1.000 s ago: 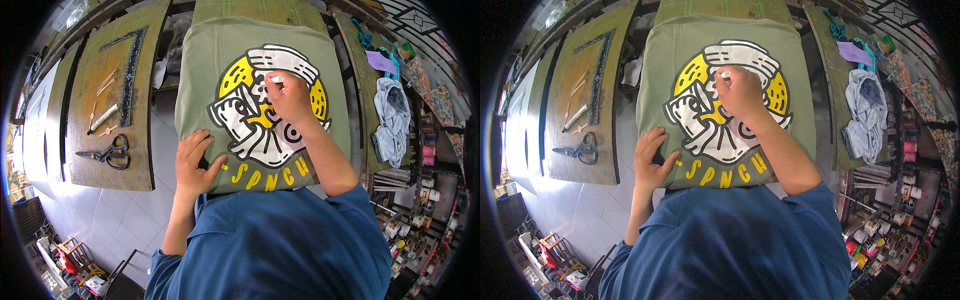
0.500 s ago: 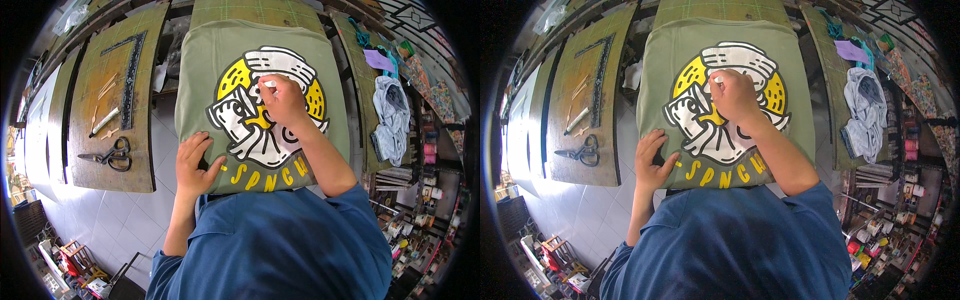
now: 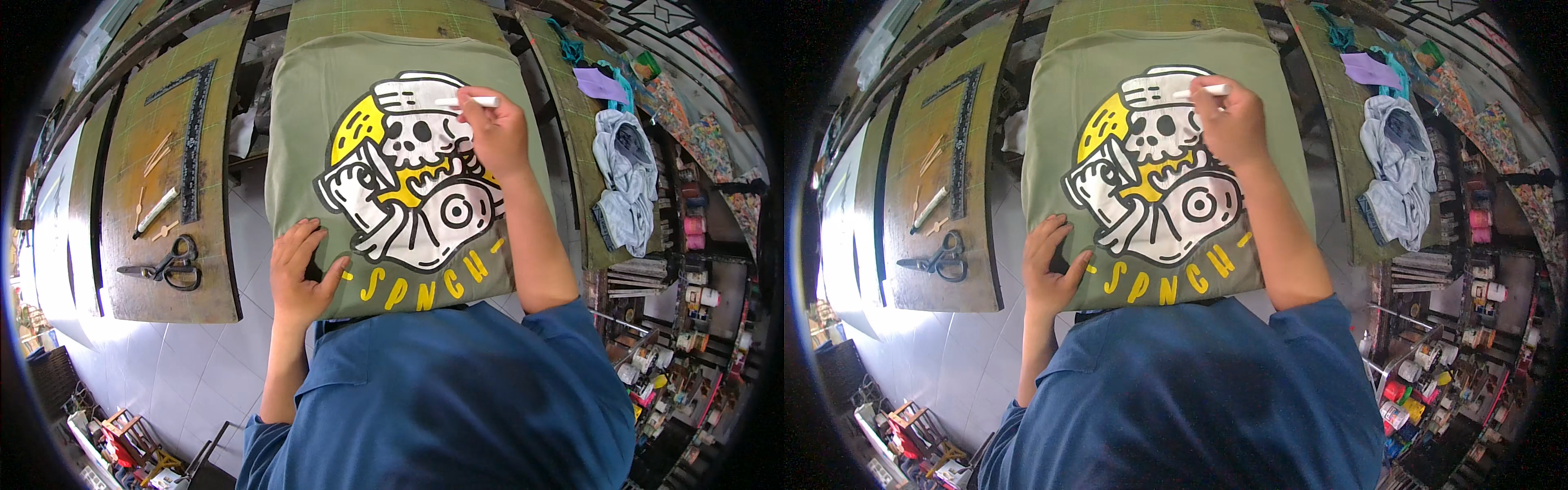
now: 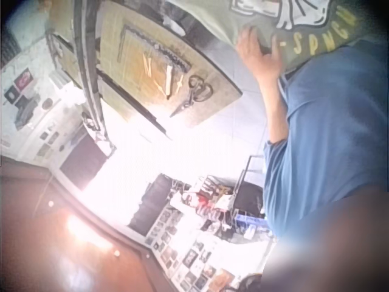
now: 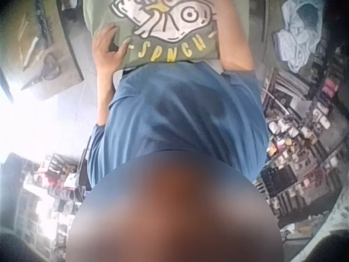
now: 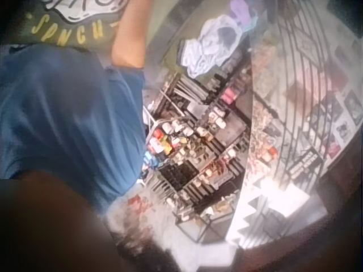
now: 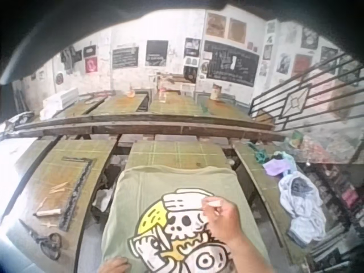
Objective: The person uses a white marker to draw details on a graphic printed on a green t-shirt laid flat on a work table. The person repeatedly adds lines and shading to the skull and surrounding elements of the design, occasionally adjusting the shirt's position.
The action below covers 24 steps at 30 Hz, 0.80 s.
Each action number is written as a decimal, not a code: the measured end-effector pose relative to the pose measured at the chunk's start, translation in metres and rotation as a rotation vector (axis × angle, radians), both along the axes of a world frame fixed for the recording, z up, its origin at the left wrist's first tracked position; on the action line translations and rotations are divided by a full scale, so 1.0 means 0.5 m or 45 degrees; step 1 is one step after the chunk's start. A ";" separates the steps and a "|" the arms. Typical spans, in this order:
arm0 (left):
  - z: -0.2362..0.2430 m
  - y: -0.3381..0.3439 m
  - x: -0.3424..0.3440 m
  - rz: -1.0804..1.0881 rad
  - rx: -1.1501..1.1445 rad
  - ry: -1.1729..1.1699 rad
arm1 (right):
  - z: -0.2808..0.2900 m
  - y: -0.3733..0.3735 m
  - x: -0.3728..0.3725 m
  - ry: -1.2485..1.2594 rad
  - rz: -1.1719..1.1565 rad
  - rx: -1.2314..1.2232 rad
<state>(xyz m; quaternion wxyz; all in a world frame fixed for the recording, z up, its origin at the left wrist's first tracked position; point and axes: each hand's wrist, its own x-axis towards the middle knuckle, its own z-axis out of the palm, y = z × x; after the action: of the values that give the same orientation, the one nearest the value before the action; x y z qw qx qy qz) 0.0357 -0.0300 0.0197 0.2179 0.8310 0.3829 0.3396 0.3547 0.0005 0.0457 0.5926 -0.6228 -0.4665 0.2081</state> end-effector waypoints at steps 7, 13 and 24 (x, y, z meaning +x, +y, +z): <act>0.003 0.000 -0.001 0.010 -0.002 0.019 | -0.010 -0.028 0.031 0.280 0.015 -0.018; 0.003 -0.001 -0.002 0.008 0.000 0.005 | -0.036 -0.006 0.020 0.255 0.100 -0.142; 0.004 0.002 -0.001 -0.002 0.016 0.015 | -0.057 0.035 -0.010 -0.285 0.118 -0.096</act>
<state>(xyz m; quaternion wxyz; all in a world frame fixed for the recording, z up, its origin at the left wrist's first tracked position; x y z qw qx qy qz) 0.0354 -0.0292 0.0219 0.2106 0.8346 0.3814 0.3370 0.3498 0.0178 0.0172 0.5026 -0.6418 -0.5499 0.1820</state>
